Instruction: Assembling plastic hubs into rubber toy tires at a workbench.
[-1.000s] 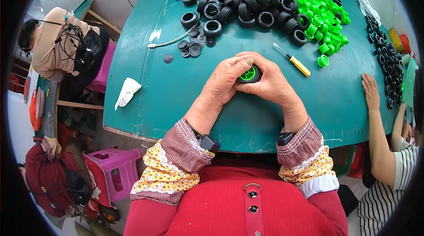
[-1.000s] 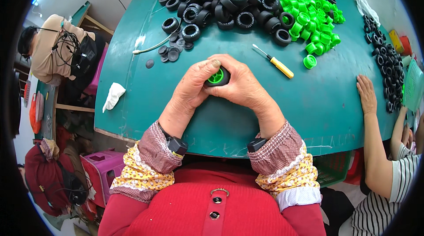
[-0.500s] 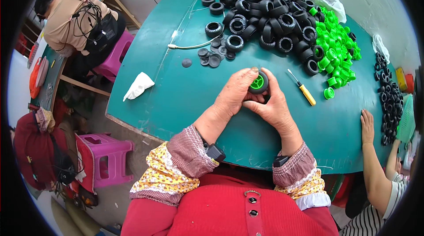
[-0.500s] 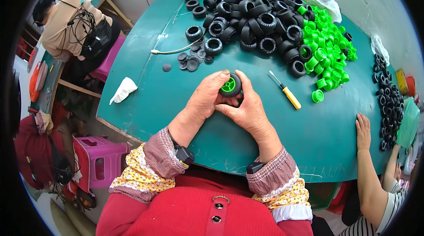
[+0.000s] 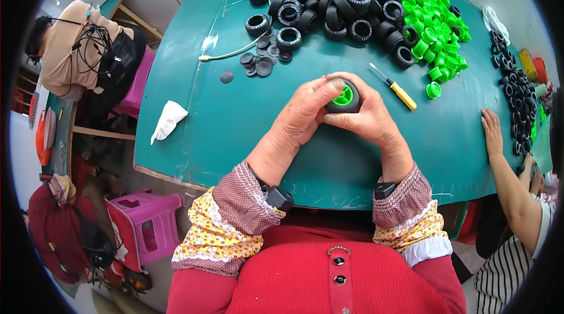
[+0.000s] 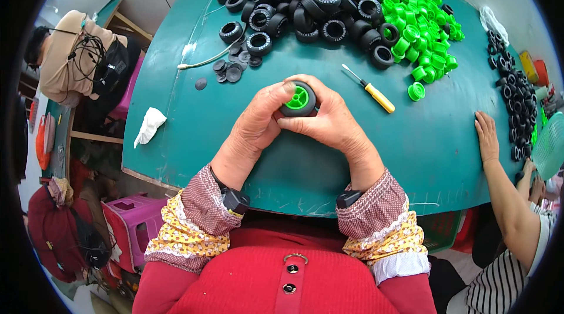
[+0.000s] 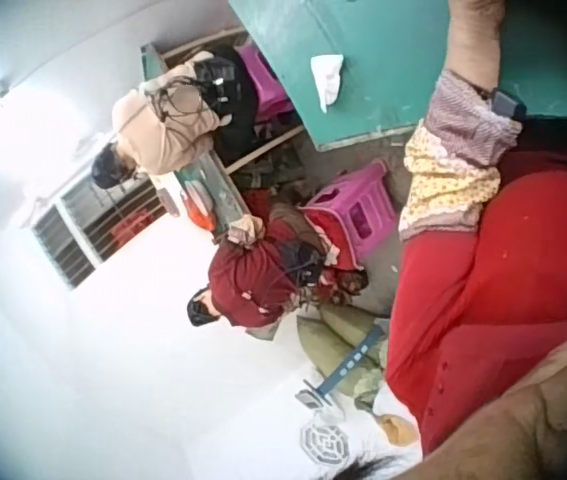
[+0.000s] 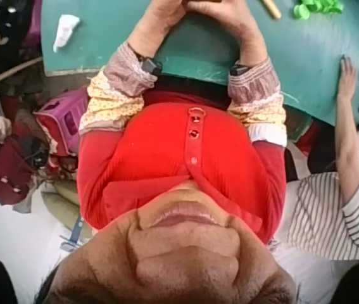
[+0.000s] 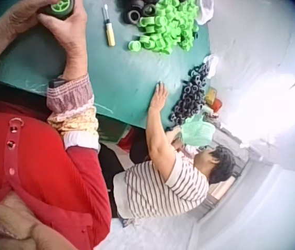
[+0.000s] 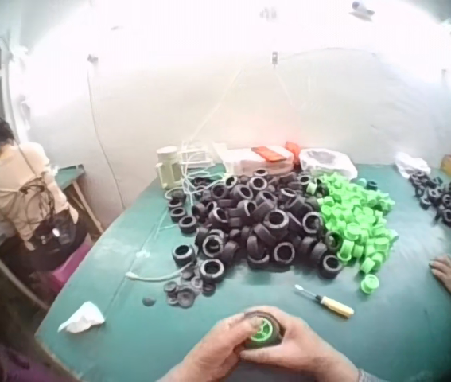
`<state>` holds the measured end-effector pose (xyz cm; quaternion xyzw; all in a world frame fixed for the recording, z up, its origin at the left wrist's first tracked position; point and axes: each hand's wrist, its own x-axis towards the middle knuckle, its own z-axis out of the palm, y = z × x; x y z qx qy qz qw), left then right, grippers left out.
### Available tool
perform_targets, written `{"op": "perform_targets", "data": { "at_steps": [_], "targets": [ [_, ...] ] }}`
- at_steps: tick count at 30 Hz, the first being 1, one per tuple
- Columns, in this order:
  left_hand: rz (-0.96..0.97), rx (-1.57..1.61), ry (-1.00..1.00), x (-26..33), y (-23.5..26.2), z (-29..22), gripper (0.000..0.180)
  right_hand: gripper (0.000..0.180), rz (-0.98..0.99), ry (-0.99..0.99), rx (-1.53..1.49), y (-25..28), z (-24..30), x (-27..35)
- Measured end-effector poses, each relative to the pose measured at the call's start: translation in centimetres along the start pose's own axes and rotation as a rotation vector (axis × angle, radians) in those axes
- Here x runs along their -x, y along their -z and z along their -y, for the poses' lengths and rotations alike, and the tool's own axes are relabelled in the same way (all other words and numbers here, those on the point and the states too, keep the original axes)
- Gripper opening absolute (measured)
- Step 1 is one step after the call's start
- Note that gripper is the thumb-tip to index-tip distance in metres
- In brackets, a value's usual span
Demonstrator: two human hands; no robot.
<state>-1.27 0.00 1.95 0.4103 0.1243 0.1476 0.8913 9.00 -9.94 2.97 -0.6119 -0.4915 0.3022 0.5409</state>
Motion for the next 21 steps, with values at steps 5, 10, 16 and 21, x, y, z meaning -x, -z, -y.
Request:
{"op": "perform_targets", "data": {
  "at_steps": [5, 10, 16, 21],
  "targets": [
    [0.041, -0.092, 0.065, 0.2, -0.2, 0.0, 0.034, 0.071, -0.034, -0.113, 0.023, -0.1, -0.8, 0.0],
    [-0.021, -0.08, 0.101, 0.1, -0.3, 0.4, 0.03, 0.071, -0.229, 0.119, 0.234, -1.1, -1.3, 0.1],
    [0.006, -0.08, 0.145, 0.2, 0.1, 0.7, 0.031, 0.054, -0.149, 0.033, 0.197, -0.7, -0.6, 0.3],
    [0.099, -0.132, 0.069, 0.7, 0.1, 0.1, 0.034, 0.048, -0.104, -0.143, -0.207, -0.5, -0.1, 0.3]
  ]
}}
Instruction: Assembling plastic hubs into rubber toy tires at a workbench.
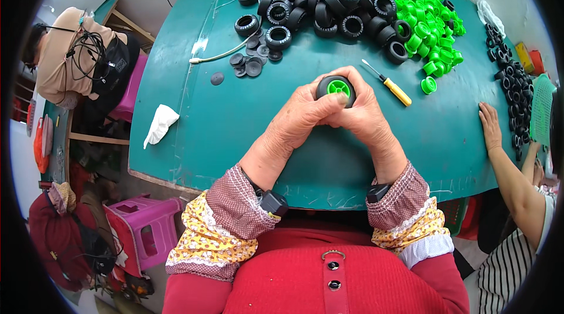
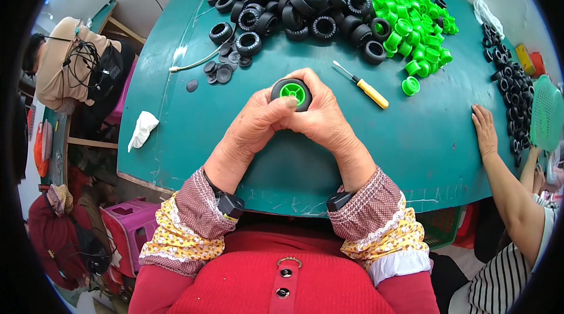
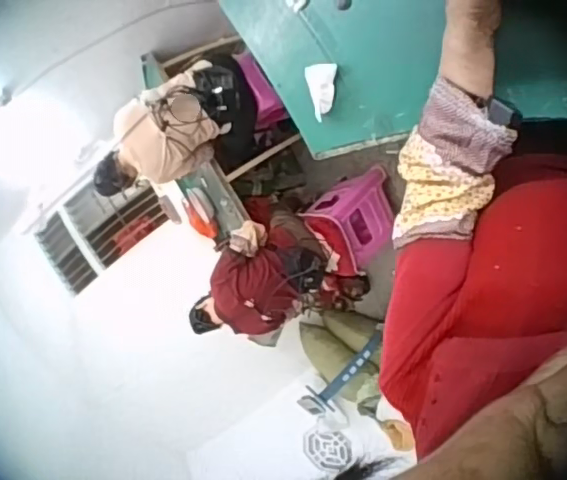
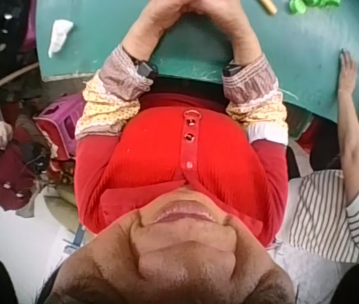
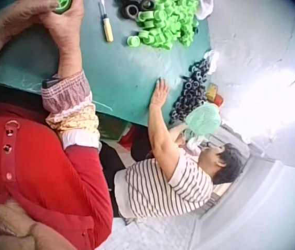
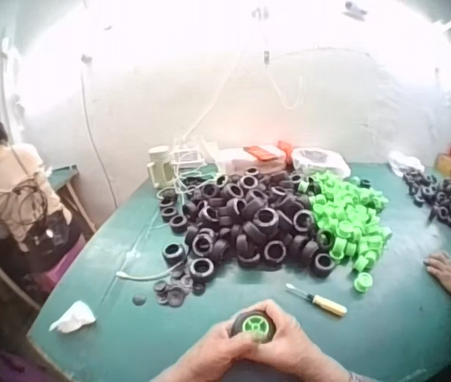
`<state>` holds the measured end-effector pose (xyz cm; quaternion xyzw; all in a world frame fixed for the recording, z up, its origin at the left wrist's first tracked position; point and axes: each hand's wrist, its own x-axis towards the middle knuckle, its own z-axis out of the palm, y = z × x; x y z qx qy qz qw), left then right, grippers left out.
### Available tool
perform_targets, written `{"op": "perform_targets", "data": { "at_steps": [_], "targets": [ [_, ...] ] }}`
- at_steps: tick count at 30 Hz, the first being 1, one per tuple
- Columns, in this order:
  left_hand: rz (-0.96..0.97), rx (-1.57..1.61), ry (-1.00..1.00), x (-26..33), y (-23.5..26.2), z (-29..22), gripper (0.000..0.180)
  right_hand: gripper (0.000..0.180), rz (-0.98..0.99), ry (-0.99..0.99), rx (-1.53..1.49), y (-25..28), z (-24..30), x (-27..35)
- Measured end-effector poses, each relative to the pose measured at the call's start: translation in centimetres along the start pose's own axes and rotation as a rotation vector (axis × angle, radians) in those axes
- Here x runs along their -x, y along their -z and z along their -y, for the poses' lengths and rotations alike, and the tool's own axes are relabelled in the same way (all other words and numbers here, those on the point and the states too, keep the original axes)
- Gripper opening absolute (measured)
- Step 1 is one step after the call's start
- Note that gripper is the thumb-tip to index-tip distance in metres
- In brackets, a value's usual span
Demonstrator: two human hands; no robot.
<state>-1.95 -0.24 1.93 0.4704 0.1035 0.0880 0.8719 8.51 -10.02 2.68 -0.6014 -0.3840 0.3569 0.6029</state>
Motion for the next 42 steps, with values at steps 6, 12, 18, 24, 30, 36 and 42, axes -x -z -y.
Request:
{"op": "perform_targets", "data": {
  "at_steps": [6, 12, 18, 24, 30, 36, 42],
  "targets": [
    [-0.007, 0.069, 0.01, -0.6, 0.6, 0.3, 0.033, 0.046, 0.076, 0.159, 0.357, 0.1, 0.6, 0.0],
    [0.022, 0.119, -0.206, -0.5, -0.6, -0.2, 0.034, 0.047, -0.127, 0.327, 0.177, -1.0, -0.1, 0.2],
    [0.209, 0.084, 0.055, 0.1, 0.6, -0.7, 0.031, 0.045, 0.33, -0.196, 0.004, 2.0, 2.2, 0.3],
    [-0.15, 0.188, -0.111, -1.1, 0.1, 0.7, 0.028, 0.049, -0.187, 0.226, 0.423, -1.2, -0.8, 0.0],
    [-0.022, 0.068, -0.039, -0.4, 0.2, -0.2, 0.025, 0.052, 0.065, 0.139, 0.203, 0.7, 0.1, -0.2],
    [-0.166, -0.019, -0.089, -1.4, 0.3, 1.1, 0.026, 0.051, -0.199, 0.187, 0.435, -1.1, -1.4, -0.4],
    [-0.178, 0.32, -0.001, -0.9, 0.6, 0.5, 0.033, 0.057, 0.06, 0.234, 0.326, -0.6, -0.1, 0.1]
  ]
}}
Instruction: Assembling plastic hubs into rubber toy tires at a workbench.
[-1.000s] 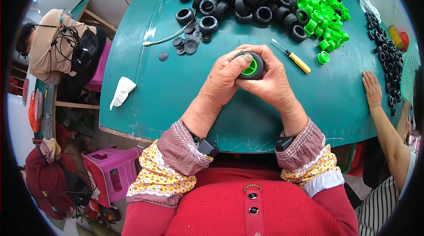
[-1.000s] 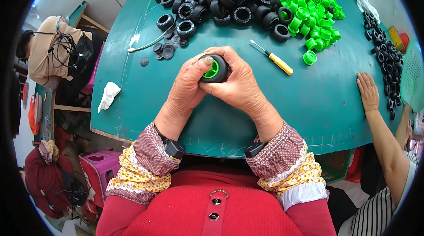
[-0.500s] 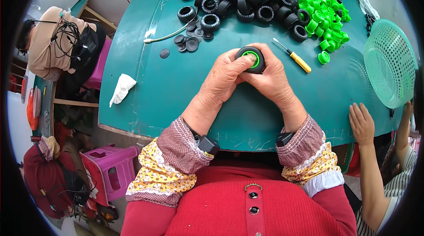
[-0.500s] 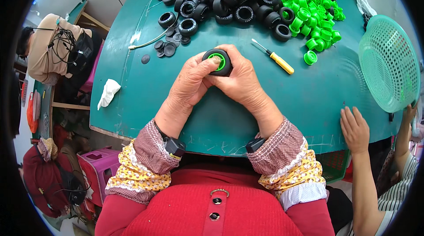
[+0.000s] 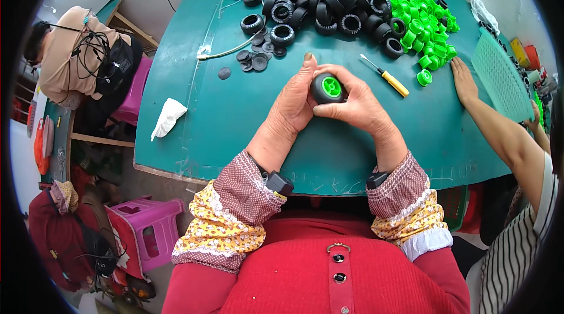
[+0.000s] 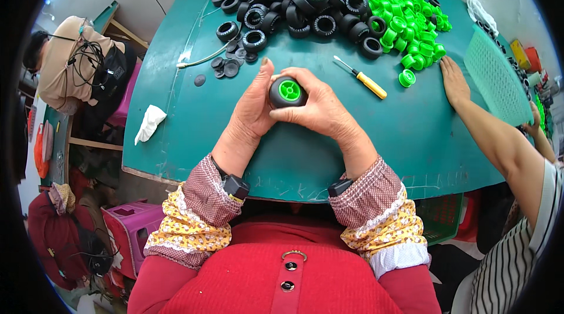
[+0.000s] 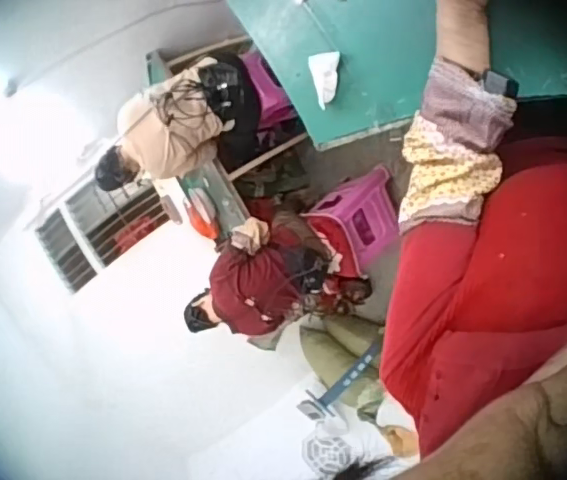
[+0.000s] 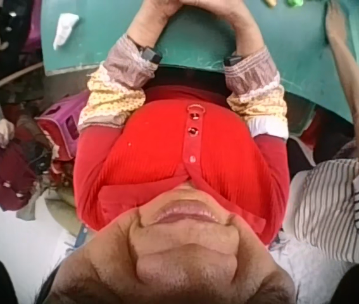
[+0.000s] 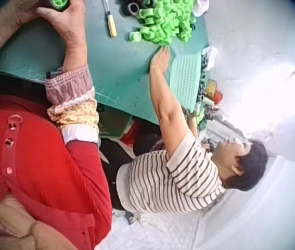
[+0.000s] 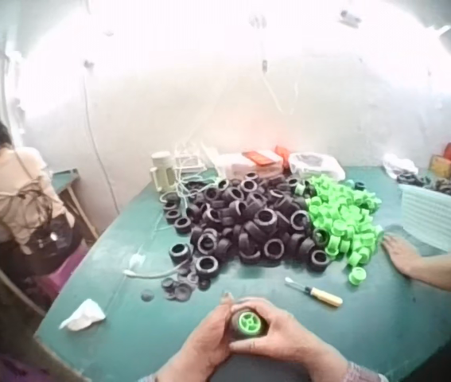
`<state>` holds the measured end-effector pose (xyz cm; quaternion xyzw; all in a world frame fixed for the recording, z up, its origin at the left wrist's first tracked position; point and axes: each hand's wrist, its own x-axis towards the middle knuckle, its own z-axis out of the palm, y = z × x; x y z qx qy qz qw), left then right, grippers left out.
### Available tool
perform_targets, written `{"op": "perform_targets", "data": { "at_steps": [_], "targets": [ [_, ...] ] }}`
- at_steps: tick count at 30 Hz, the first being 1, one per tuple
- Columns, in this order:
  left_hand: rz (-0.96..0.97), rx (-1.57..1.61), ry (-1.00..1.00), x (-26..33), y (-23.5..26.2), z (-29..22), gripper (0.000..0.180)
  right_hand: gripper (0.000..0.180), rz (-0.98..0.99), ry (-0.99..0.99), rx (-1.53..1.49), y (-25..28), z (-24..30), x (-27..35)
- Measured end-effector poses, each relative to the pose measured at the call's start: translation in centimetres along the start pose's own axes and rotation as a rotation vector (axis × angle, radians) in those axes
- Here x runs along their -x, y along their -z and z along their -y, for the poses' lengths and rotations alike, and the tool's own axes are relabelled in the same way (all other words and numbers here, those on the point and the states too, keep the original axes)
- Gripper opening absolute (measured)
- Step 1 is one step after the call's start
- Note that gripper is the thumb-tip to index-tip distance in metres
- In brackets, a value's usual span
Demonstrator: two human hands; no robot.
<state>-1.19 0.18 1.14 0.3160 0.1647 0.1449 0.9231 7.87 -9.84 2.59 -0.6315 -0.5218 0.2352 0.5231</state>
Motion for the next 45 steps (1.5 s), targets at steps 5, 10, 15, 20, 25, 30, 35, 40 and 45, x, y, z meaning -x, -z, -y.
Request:
{"op": "perform_targets", "data": {
  "at_steps": [5, 10, 15, 20, 25, 30, 35, 40, 45],
  "targets": [
    [-0.052, 0.085, -0.027, -0.3, 0.1, -0.1, 0.031, 0.06, -0.26, -0.059, 0.035, -1.1, -0.3, 0.5],
    [0.067, 0.187, 0.056, -0.5, 0.6, -0.4, 0.038, 0.061, -0.111, -0.047, 0.045, -1.6, -0.5, 0.4],
    [0.059, 0.24, 0.078, -0.5, 0.8, -0.2, 0.043, 0.059, -0.082, -0.112, -0.039, -1.7, -0.2, 0.4],
    [0.046, 0.157, 0.075, -0.6, 0.7, -0.3, 0.033, 0.057, -0.088, -0.14, -0.177, -1.7, -0.4, 0.6],
    [-0.121, 0.235, -0.018, -0.3, -0.4, -0.5, 0.029, 0.058, -0.125, 0.142, 0.148, -1.1, -0.8, -0.8],
    [-0.002, 0.323, -0.056, -0.7, 0.9, -0.5, 0.023, 0.059, -0.011, 0.035, -0.034, -1.7, -0.7, -2.0],
    [-0.151, 0.28, -0.071, -0.5, 0.7, -0.7, 0.023, 0.059, -0.035, -0.069, -0.07, -2.0, -0.2, -1.5],
    [-0.213, 0.157, -0.135, -0.2, 0.5, -0.7, 0.021, 0.06, -0.04, -0.04, -0.066, -2.1, 0.2, -1.3],
    [-0.232, 0.076, -0.241, 0.2, 0.6, -0.6, 0.018, 0.059, -0.092, 0.208, 0.087, -2.3, 0.0, -1.2]
  ]
}}
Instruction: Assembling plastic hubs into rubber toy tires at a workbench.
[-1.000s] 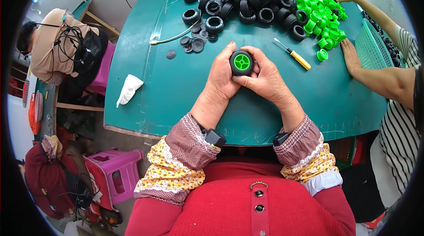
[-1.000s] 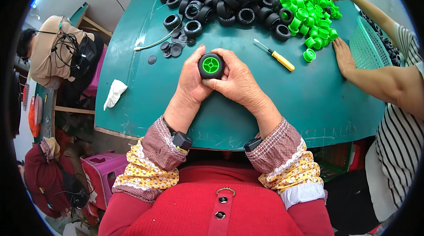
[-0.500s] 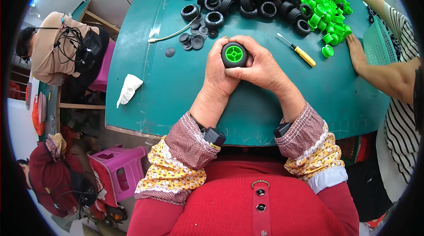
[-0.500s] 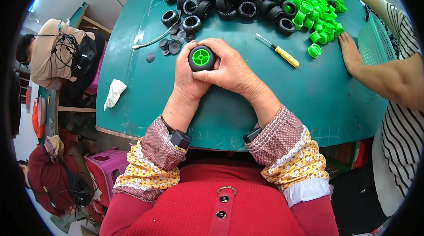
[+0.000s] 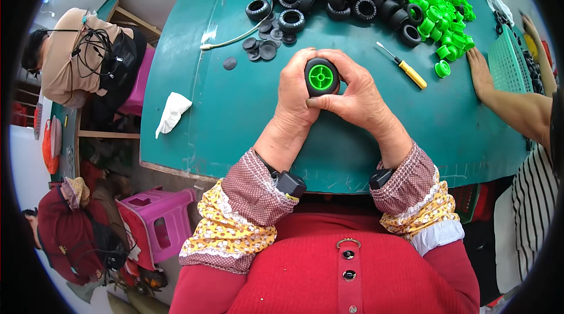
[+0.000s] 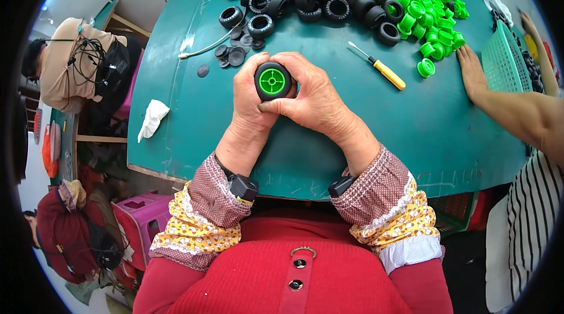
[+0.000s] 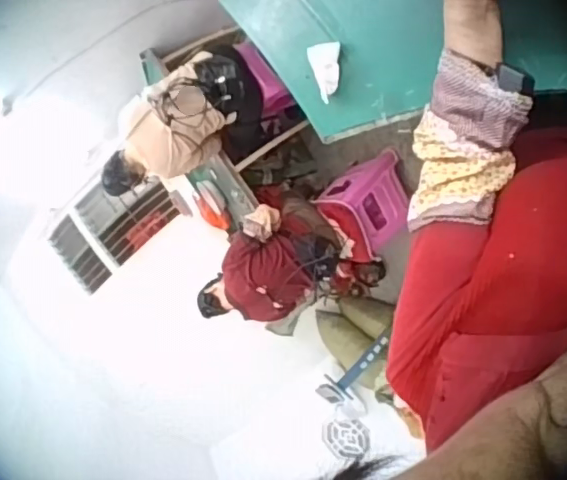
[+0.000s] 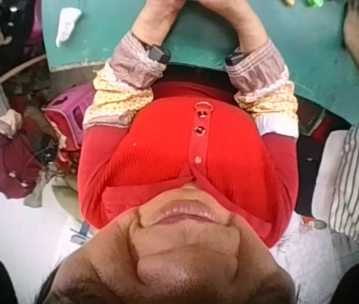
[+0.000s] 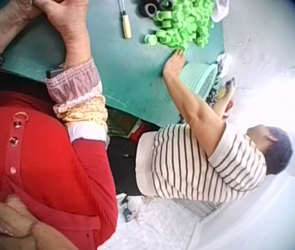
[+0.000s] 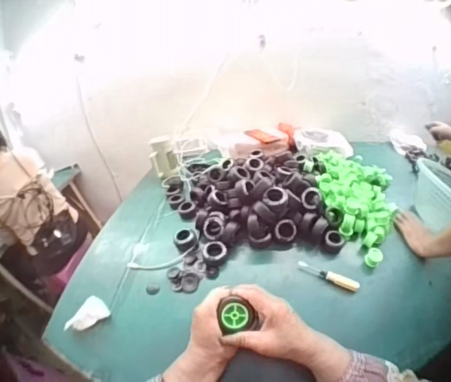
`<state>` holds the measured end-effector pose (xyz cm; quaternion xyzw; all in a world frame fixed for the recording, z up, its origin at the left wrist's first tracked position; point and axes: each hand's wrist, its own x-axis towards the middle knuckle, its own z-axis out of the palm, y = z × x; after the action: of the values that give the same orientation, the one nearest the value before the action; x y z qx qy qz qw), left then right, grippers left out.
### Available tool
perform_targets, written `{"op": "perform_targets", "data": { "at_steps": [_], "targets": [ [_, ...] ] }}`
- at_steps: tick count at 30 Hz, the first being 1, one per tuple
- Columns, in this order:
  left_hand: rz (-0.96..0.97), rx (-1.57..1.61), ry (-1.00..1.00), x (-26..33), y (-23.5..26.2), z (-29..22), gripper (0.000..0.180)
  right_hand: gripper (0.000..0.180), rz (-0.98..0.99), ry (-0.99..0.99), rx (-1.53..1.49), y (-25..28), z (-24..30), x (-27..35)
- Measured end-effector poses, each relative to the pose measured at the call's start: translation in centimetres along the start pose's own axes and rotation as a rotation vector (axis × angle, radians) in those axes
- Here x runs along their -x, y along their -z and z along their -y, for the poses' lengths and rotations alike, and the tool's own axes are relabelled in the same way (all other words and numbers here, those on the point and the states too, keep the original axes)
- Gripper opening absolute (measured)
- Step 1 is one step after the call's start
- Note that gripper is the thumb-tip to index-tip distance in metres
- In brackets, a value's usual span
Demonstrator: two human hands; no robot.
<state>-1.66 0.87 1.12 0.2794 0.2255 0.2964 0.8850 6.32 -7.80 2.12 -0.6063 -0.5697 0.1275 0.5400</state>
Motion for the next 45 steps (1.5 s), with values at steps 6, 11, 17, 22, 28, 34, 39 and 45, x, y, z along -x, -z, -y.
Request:
{"op": "perform_targets", "data": {
  "at_steps": [6, 11, 17, 22, 28, 34, 39, 45],
  "targets": [
    [0.053, -0.04, 0.006, 0.1, 0.0, 0.0, 0.015, 0.059, 0.021, -0.111, -0.137, 0.0, -0.1, 0.2],
    [0.017, 0.049, 0.071, -1.0, -0.1, 0.5, 0.025, 0.06, 0.047, -0.278, -0.148, 0.5, -0.5, -0.1],
    [0.063, -0.235, 0.004, -1.1, 0.5, -0.9, 0.032, 0.057, -0.08, -0.3, -0.046, 1.1, -1.2, -0.2],
    [0.318, -0.533, 0.001, -1.0, 1.1, -1.3, 0.028, 0.05, 0.037, -0.395, -0.356, 2.8, -1.9, -0.2],
    [0.31, -0.752, -0.1, -0.7, 0.5, -0.2, 0.024, 0.032, -0.094, -0.535, -0.759, 1.5, -2.1, 0.1],
    [0.331, -0.779, -0.146, -0.6, 0.2, 0.5, 0.023, 0.028, -0.202, -0.577, -0.923, 1.1, -3.0, 0.5],
    [0.325, -0.846, -0.126, -0.6, 0.4, 0.6, 0.027, 0.028, -0.219, -0.622, -0.923, 1.3, -3.1, 0.6],
    [0.294, -0.811, -0.129, -0.4, 0.1, 0.5, 0.022, 0.029, -0.131, -0.62, -0.995, 1.7, -3.5, 0.5]
  ]
}}
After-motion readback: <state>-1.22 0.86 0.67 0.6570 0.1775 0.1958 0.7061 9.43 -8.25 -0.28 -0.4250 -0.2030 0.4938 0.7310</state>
